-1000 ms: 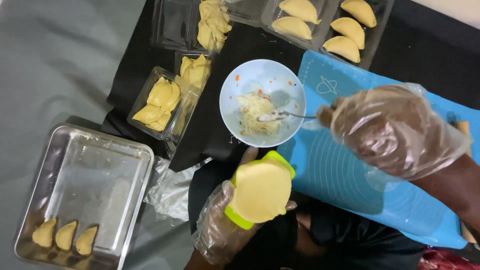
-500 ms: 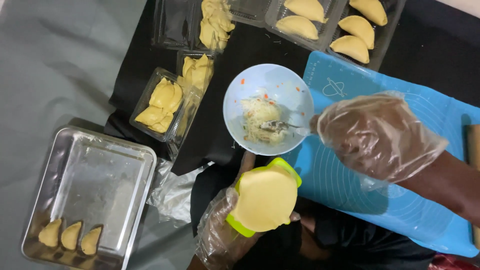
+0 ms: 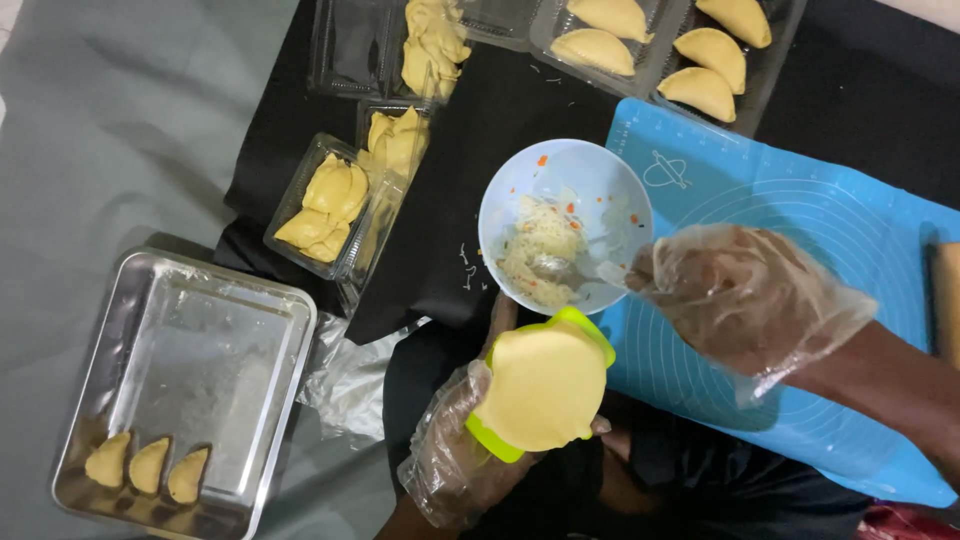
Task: Rolling out dough, filling it with a mixture, and sealing it using a pastry mold.
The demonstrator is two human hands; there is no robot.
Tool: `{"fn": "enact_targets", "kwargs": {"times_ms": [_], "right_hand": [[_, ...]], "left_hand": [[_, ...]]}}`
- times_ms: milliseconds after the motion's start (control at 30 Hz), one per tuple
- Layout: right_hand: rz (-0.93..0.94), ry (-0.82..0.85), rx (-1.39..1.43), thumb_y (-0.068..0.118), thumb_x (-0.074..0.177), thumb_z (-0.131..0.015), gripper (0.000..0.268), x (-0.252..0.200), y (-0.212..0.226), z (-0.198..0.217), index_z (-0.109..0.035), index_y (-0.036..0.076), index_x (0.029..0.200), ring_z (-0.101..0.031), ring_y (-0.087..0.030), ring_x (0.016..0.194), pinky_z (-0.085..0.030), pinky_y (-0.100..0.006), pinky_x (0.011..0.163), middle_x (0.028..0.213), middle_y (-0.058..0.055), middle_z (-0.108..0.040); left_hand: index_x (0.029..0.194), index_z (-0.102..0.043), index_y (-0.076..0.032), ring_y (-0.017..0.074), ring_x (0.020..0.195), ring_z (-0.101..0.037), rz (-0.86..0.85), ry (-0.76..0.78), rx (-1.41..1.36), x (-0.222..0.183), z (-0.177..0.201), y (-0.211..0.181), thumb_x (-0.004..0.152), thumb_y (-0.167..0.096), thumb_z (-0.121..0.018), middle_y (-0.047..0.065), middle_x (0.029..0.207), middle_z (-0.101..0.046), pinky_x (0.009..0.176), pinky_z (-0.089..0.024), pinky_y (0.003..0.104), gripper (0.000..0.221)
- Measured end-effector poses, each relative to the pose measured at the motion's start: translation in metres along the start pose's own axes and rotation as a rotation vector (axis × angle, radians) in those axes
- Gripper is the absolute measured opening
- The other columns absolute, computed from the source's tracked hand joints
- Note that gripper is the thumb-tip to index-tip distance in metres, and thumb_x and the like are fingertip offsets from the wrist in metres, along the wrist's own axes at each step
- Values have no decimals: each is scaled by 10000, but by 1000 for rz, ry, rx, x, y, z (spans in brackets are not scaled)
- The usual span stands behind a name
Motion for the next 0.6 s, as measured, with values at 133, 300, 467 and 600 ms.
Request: {"fn": "enact_targets", "kwargs": {"times_ms": [133,300,467,600], "right_hand": [[276,-524,170,90,880,-707,123,-3,50,93,-772,40,971,-724,-137,596,-655,-278,566,900,-55,-787],[-212,-146,1148,39,852,-736,210,12,12,45,-841,38,1033,-769,-119,878,-583,-224,884,909,-43,-857],[-290,-233,821,236,912,-721,187,12,33,95,-839,91,914,-707,-87,601,-591,-218,589,771,15,-824],[-92,-514,569,133,895,-722,92,5,55,115,-780,92,954,-726,-122,602,-641,-227,561,852,-26,-786]], "left_hand": [[1695,-46,-182,444,1257,-543,3,7,-8,72,91,10,904,-312,-687,296,1569,-369,870,-594,563,1026],[1697,-48,-186,442,1237,-552,6,17,-22,108,238,-25,903,-312,-681,296,1569,-367,857,-593,557,1023],[1699,-49,-190,441,1217,-560,9,31,-35,138,46,-46,902,-313,-676,296,1568,-364,844,-593,550,1020],[1700,-51,-193,439,1201,-567,9,41,-47,121,-99,-63,901,-313,-671,295,1568,-362,833,-593,545,1018]]}}
Point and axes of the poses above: each hand's wrist, its own x-axis towards the middle knuckle, its own z-axis out of the back of the hand, y = z × x, the point moved 2 cm from there along x, towards the middle knuckle
